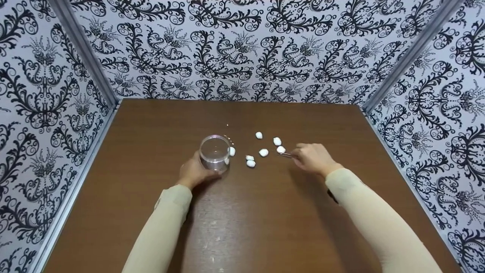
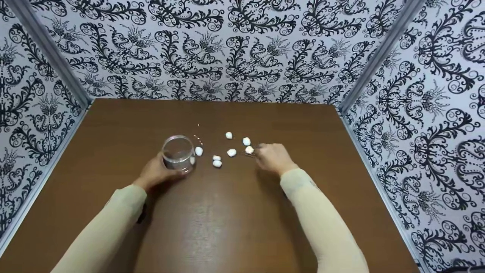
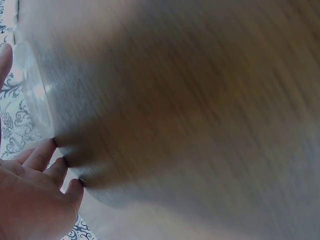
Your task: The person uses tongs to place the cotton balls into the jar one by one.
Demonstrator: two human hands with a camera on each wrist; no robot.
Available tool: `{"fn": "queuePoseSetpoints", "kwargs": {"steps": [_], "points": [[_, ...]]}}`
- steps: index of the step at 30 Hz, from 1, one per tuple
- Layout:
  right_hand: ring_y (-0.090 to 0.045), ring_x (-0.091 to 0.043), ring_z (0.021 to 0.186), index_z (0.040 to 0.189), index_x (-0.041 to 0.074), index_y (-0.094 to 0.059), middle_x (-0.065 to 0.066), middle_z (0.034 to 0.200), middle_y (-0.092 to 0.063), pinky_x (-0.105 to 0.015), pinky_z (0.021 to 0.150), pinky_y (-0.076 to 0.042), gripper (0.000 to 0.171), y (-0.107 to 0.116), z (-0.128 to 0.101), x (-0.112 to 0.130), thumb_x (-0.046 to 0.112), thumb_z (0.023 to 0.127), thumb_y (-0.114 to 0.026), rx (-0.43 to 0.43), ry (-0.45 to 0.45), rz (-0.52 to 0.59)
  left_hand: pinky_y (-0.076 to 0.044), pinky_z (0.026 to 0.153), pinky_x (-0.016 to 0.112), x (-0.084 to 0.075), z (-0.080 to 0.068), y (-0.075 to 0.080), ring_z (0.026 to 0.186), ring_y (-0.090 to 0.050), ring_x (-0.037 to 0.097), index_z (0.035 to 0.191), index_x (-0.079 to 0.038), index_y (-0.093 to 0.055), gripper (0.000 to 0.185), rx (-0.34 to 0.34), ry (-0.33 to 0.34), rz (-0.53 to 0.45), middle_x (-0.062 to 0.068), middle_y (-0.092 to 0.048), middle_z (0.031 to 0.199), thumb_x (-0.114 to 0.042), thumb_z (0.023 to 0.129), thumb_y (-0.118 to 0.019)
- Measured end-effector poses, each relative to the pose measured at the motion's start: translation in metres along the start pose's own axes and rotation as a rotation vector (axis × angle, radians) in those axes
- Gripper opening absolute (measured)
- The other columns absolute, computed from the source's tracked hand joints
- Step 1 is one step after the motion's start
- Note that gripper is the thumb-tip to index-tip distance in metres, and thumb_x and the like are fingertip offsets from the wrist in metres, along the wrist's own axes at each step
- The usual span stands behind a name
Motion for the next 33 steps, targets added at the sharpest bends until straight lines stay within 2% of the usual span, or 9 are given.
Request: {"fn": "queuePoseSetpoints", "kwargs": {"steps": [7, 12, 23, 33], "points": [[-0.061, -0.024, 0.06, 0.09, 0.009, -0.075, -0.004, 0.084, -0.065, -0.046, 0.05, -0.051, 0.007, -0.011, -0.011, -0.016, 0.013, 0.084, -0.073, 0.057, -0.058, -0.036, -0.039, 0.103, 0.05, 0.002, -0.001, 0.0, 0.122, -0.054, 0.039, 0.148, -0.005, -0.041, 0.111, 0.004, 0.018, -0.011, 0.017, -0.059, 0.135, -0.049, 0.06, -0.093], [-0.063, -0.025, 0.062, 0.092, 0.009, -0.076, -0.005, 0.085, -0.065, -0.046, 0.052, -0.052, 0.009, -0.017, -0.011, -0.02, 0.013, 0.085, -0.073, 0.086, -0.087, -0.051, -0.04, 0.102, 0.05, 0.003, 0.0, -0.001, 0.12, -0.055, 0.038, 0.146, -0.004, -0.043, 0.109, 0.0, 0.006, -0.01, 0.017, -0.061, 0.132, -0.049, 0.06, -0.093], [-0.058, -0.029, 0.056, 0.086, 0.009, -0.075, -0.005, 0.077, -0.06, -0.049, 0.047, -0.047, 0.007, -0.022, -0.009, -0.031, 0.013, 0.084, -0.07, 0.083, -0.137, -0.105, -0.042, 0.099, 0.052, 0.005, 0.004, -0.001, 0.118, -0.057, 0.04, 0.146, -0.003, -0.042, 0.109, -0.009, -0.008, 0.004, 0.019, -0.061, 0.131, -0.048, 0.06, -0.093], [-0.058, -0.03, 0.057, 0.083, 0.007, -0.073, -0.006, 0.074, -0.058, -0.05, 0.048, -0.047, 0.006, -0.03, -0.002, -0.03, 0.013, 0.085, -0.071, 0.083, -0.129, -0.101, -0.044, 0.097, 0.051, 0.002, 0.001, -0.002, 0.115, -0.059, 0.039, 0.145, -0.003, -0.043, 0.107, -0.012, -0.006, 0.008, 0.019, -0.063, 0.127, -0.047, 0.061, -0.092]]}}
Point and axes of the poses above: each hand's wrist, its own z-axis towards the middle knuckle, its own y-axis out of the back of the hand, x = y × z, the point moved 6 cm from there along z, towards the middle knuckle
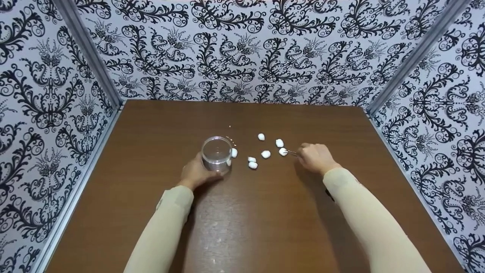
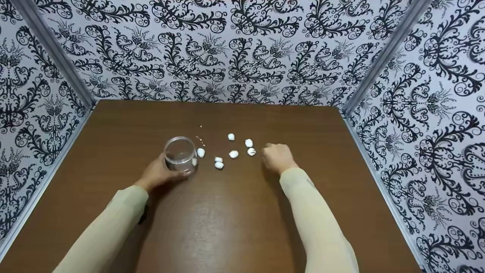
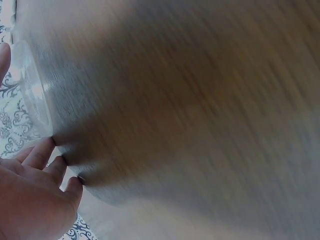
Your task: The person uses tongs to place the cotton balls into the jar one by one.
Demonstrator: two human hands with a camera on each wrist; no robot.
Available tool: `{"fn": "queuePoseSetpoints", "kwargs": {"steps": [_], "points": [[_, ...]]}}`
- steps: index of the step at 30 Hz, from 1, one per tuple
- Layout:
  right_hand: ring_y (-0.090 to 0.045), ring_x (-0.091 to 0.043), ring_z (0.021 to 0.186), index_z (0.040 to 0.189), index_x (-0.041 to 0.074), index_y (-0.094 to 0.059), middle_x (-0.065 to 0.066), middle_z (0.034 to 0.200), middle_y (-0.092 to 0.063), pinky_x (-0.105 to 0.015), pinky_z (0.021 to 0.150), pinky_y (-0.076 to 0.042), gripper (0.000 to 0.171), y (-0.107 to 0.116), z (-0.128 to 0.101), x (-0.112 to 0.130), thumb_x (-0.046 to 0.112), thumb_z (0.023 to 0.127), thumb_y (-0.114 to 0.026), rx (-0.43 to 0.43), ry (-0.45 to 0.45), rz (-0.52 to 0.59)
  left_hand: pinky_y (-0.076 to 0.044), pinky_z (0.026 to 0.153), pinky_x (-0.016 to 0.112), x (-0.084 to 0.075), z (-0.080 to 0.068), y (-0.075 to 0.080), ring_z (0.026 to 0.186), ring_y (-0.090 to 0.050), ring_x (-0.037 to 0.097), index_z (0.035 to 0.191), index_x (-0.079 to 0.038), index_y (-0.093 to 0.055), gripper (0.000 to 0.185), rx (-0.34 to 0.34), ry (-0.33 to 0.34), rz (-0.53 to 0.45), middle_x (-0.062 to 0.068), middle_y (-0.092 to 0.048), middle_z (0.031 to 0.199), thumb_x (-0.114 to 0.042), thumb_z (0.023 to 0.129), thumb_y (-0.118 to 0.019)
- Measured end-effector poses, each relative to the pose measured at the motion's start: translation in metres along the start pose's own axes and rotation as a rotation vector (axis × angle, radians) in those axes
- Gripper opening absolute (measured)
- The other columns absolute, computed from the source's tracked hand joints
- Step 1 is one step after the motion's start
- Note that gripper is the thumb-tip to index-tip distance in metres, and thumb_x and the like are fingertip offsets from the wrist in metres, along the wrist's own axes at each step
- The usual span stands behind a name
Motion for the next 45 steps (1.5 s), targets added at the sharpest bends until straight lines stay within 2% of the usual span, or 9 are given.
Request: {"fn": "queuePoseSetpoints", "kwargs": {"steps": [9, 18, 25, 33, 39, 45], "points": [[-0.061, -0.033, 0.061, 0.081, 0.007, -0.072, -0.007, 0.075, -0.061, -0.053, 0.053, -0.049, 0.008, -0.007, 0.0, 0.002, 0.015, 0.083, -0.076, 0.043, -0.023, 0.004, -0.044, 0.096, 0.05, 0.001, 0.0, -0.001, 0.114, -0.059, 0.038, 0.143, -0.005, -0.046, 0.104, -0.005, -0.004, -0.004, 0.017, -0.064, 0.125, -0.047, 0.06, -0.093], [-0.062, -0.029, 0.06, 0.082, 0.009, -0.074, -0.006, 0.073, -0.061, -0.049, 0.052, -0.051, 0.012, -0.007, 0.003, 0.001, 0.02, 0.084, -0.079, 0.021, 0.003, -0.021, -0.041, 0.101, 0.05, 0.001, 0.0, 0.0, 0.121, -0.055, 0.037, 0.145, -0.005, -0.043, 0.107, 0.0, 0.001, 0.001, 0.015, -0.059, 0.134, -0.048, 0.061, -0.092], [-0.06, -0.029, 0.058, 0.077, 0.007, -0.069, -0.007, 0.072, -0.06, -0.049, 0.05, -0.051, 0.017, -0.008, 0.005, 0.003, 0.019, 0.084, -0.079, 0.048, 0.012, -0.028, -0.042, 0.1, 0.05, 0.0, -0.003, 0.002, 0.119, -0.056, 0.038, 0.142, -0.005, -0.045, 0.106, -0.009, 0.013, -0.017, 0.016, -0.061, 0.132, -0.048, 0.059, -0.093], [-0.058, -0.028, 0.055, 0.076, 0.007, -0.069, -0.007, 0.071, -0.058, -0.047, 0.049, -0.05, 0.015, -0.011, 0.003, 0.004, 0.017, 0.085, -0.076, 0.071, -0.028, -0.047, -0.043, 0.099, 0.051, -0.003, -0.002, 0.001, 0.118, -0.057, 0.039, 0.144, -0.004, -0.045, 0.105, -0.012, -0.007, -0.022, 0.017, -0.061, 0.13, -0.047, 0.06, -0.093], [-0.052, -0.025, 0.049, 0.075, 0.007, -0.072, -0.006, 0.069, -0.058, -0.047, 0.044, -0.048, 0.011, -0.011, 0.003, 0.006, 0.013, 0.085, -0.071, 0.031, -0.034, -0.059, -0.043, 0.099, 0.049, -0.004, -0.002, 0.001, 0.117, -0.057, 0.037, 0.143, -0.005, -0.047, 0.104, -0.007, -0.007, -0.022, 0.015, -0.063, 0.129, -0.046, 0.06, -0.094], [-0.049, -0.022, 0.045, 0.075, 0.01, -0.075, -0.004, 0.071, -0.061, -0.046, 0.042, -0.046, 0.008, -0.003, 0.003, 0.006, 0.01, 0.082, -0.072, -0.041, 0.002, -0.061, -0.041, 0.101, 0.05, -0.003, -0.002, 0.002, 0.119, -0.056, 0.037, 0.144, -0.004, -0.045, 0.105, 0.001, 0.001, -0.007, 0.016, -0.061, 0.131, -0.048, 0.061, -0.093]]}}
Point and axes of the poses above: each hand's wrist, its own z-axis towards the middle knuckle, its own y-axis out of the back of the hand, x = y × z, the point moved 6 cm from there along z, towards the middle knuckle
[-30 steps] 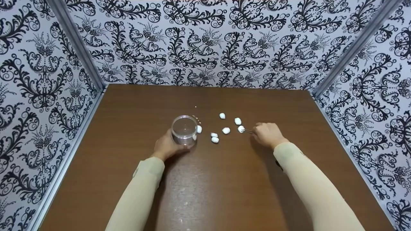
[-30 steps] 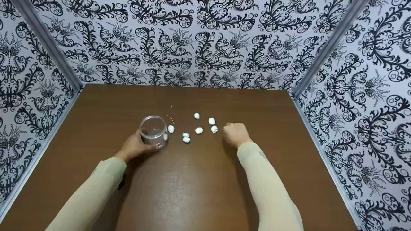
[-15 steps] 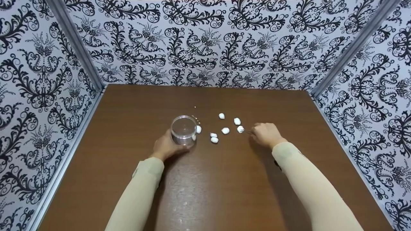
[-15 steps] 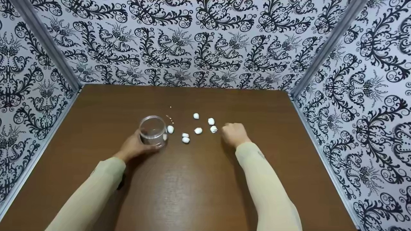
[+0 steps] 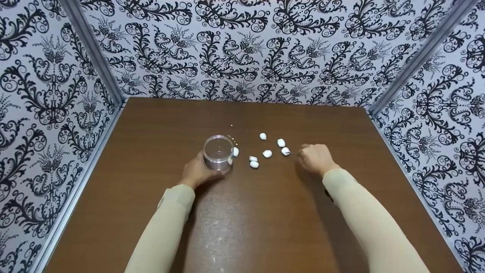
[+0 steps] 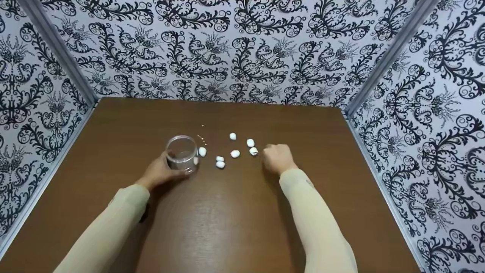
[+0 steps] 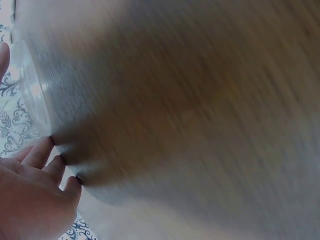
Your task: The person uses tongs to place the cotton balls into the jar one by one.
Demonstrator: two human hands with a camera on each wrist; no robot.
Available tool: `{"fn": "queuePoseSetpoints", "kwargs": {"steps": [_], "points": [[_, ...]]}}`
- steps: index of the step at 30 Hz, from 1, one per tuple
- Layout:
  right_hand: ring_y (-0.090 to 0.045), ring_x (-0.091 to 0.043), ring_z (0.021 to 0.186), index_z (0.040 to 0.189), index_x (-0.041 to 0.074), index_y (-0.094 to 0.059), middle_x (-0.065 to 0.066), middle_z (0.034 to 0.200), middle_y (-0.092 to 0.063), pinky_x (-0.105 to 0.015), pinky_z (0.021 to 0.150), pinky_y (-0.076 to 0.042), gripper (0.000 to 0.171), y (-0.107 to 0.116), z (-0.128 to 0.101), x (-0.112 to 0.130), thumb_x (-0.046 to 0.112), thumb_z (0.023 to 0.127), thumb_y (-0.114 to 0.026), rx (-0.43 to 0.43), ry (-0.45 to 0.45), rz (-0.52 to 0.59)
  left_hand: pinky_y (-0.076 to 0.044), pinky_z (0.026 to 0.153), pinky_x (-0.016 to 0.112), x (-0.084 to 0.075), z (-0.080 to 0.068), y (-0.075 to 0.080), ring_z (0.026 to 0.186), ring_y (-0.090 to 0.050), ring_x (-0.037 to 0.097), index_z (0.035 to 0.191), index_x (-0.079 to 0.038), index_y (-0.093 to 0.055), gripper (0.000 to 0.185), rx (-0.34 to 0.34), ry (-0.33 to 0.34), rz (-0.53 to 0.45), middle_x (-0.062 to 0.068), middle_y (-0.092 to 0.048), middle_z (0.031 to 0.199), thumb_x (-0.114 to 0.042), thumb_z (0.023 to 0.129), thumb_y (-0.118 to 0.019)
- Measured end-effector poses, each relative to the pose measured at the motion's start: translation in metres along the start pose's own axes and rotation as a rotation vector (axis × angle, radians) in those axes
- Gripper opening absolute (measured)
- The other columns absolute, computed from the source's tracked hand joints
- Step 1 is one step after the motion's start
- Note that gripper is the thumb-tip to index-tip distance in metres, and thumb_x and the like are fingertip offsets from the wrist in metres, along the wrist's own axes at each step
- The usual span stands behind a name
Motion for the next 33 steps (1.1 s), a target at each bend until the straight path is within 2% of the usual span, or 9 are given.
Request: {"fn": "queuePoseSetpoints", "kwargs": {"steps": [8, 12, 19, 25, 33], "points": [[-0.049, -0.024, 0.044, 0.074, 0.009, -0.073, -0.004, 0.071, -0.06, -0.046, 0.04, -0.045, 0.008, 0.016, 0.001, 0.004, 0.012, 0.081, -0.07, -0.039, 0.031, -0.001, -0.042, 0.1, 0.051, 0.003, 0.003, 0.001, 0.118, -0.057, 0.038, 0.144, -0.003, -0.045, 0.107, -0.006, -0.005, 0.013, 0.017, -0.062, 0.13, -0.05, 0.06, -0.093], [-0.048, -0.026, 0.044, 0.072, 0.009, -0.072, -0.004, 0.069, -0.057, -0.047, 0.039, -0.042, 0.008, 0.027, 0.007, 0.013, 0.011, 0.08, -0.07, -0.093, 0.065, 0.03, -0.042, 0.1, 0.05, 0.003, 0.002, 0.0, 0.117, -0.057, 0.038, 0.143, -0.002, -0.045, 0.107, -0.007, -0.005, 0.013, 0.018, -0.062, 0.129, -0.05, 0.06, -0.093], [-0.047, -0.026, 0.043, 0.07, 0.011, -0.068, -0.003, 0.07, -0.056, -0.045, 0.037, -0.038, 0.01, 0.05, 0.026, 0.039, 0.01, 0.079, -0.071, -0.203, 0.166, 0.067, -0.043, 0.099, 0.051, 0.001, 0.001, 0.0, 0.117, -0.057, 0.039, 0.143, -0.002, -0.045, 0.106, -0.008, -0.003, 0.006, 0.018, -0.062, 0.129, -0.049, 0.06, -0.093], [-0.048, -0.024, 0.044, 0.073, 0.011, -0.07, -0.001, 0.071, -0.057, -0.042, 0.037, -0.037, 0.009, 0.064, 0.044, 0.061, 0.011, 0.083, -0.071, -0.241, 0.231, 0.074, -0.043, 0.099, 0.051, 0.001, 0.002, -0.002, 0.118, -0.057, 0.038, 0.144, -0.003, -0.044, 0.107, -0.006, -0.003, 0.002, 0.017, -0.062, 0.129, -0.05, 0.061, -0.092], [-0.049, -0.021, 0.046, 0.076, 0.013, -0.071, 0.001, 0.071, -0.055, -0.04, 0.039, -0.039, 0.011, 0.083, 0.069, 0.091, 0.013, 0.086, -0.067, -0.301, 0.274, 0.105, -0.043, 0.097, 0.05, 0.0, -0.001, 0.0, 0.115, -0.058, 0.039, 0.14, -0.001, -0.046, 0.1, 0.007, 0.0, 0.011, 0.019, -0.063, 0.127, -0.045, 0.062, -0.091]]}}
Point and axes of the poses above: each hand's wrist, its own z-axis towards the middle knuckle, its own y-axis out of the back of the hand, x = y × z, the point moved 6 cm from there along z, towards the middle knuckle
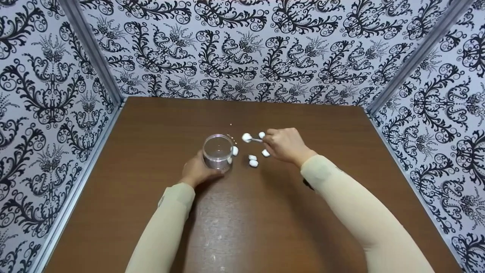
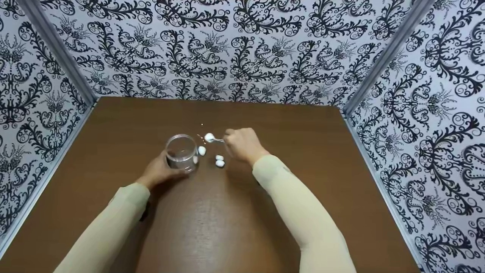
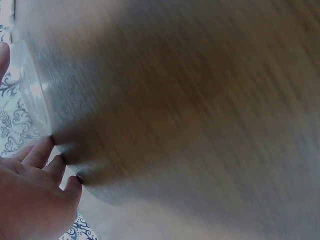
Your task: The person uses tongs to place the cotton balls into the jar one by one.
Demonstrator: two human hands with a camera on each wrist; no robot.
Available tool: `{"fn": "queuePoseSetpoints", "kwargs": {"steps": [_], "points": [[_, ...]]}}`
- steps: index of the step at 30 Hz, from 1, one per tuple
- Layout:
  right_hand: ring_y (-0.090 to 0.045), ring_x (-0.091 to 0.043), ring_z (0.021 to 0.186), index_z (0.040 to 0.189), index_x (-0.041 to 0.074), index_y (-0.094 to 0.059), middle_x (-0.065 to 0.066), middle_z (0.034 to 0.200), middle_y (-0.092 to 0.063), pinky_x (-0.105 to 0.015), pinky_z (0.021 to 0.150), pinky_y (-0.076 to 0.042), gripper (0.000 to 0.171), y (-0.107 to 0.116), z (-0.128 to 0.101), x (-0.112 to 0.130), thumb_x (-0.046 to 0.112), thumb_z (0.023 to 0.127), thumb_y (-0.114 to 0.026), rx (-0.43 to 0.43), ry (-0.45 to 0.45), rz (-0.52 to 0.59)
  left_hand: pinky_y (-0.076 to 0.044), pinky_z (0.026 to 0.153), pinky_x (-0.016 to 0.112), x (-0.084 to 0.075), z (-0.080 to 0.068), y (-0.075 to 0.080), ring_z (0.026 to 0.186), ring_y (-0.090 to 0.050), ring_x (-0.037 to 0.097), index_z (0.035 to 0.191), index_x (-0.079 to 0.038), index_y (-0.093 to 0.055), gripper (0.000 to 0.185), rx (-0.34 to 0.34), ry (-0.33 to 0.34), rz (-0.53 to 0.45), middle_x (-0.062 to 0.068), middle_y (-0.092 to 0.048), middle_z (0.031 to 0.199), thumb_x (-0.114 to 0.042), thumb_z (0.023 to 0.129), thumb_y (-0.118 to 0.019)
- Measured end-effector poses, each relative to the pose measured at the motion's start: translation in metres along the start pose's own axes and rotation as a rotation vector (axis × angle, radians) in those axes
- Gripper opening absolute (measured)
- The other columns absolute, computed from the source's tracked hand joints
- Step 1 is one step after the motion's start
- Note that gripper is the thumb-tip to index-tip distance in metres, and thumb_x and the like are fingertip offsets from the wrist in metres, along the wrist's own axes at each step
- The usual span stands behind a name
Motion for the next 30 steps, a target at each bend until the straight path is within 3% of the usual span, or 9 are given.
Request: {"fn": "queuePoseSetpoints", "kwargs": {"steps": [13, 30], "points": [[-0.054, -0.022, 0.053, 0.079, 0.014, -0.072, 0.001, 0.072, -0.055, -0.04, 0.043, -0.044, 0.009, -0.018, 0.031, 0.043, 0.017, 0.087, -0.068, 0.019, 0.049, 0.025, -0.043, 0.098, 0.05, 0.006, 0.003, -0.004, 0.116, -0.057, 0.04, 0.142, -0.002, -0.045, 0.104, -0.001, 0.014, -0.015, 0.019, -0.062, 0.127, -0.047, 0.061, -0.092], [-0.058, -0.024, 0.054, 0.086, 0.014, -0.076, 0.001, 0.078, -0.06, -0.043, 0.044, -0.047, 0.005, -0.024, 0.028, 0.044, 0.018, 0.084, -0.073, 0.077, 0.045, 0.06, -0.042, 0.099, 0.051, 0.001, -0.001, 0.0, 0.119, -0.056, 0.038, 0.142, -0.003, -0.046, 0.103, -0.005, 0.016, -0.037, 0.016, -0.06, 0.132, -0.048, 0.063, -0.092]]}}
Point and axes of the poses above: each hand's wrist, its own z-axis towards the middle knuckle, its own y-axis out of the back of the hand, x = y × z, the point moved 6 cm from there along z, towards the middle knuckle
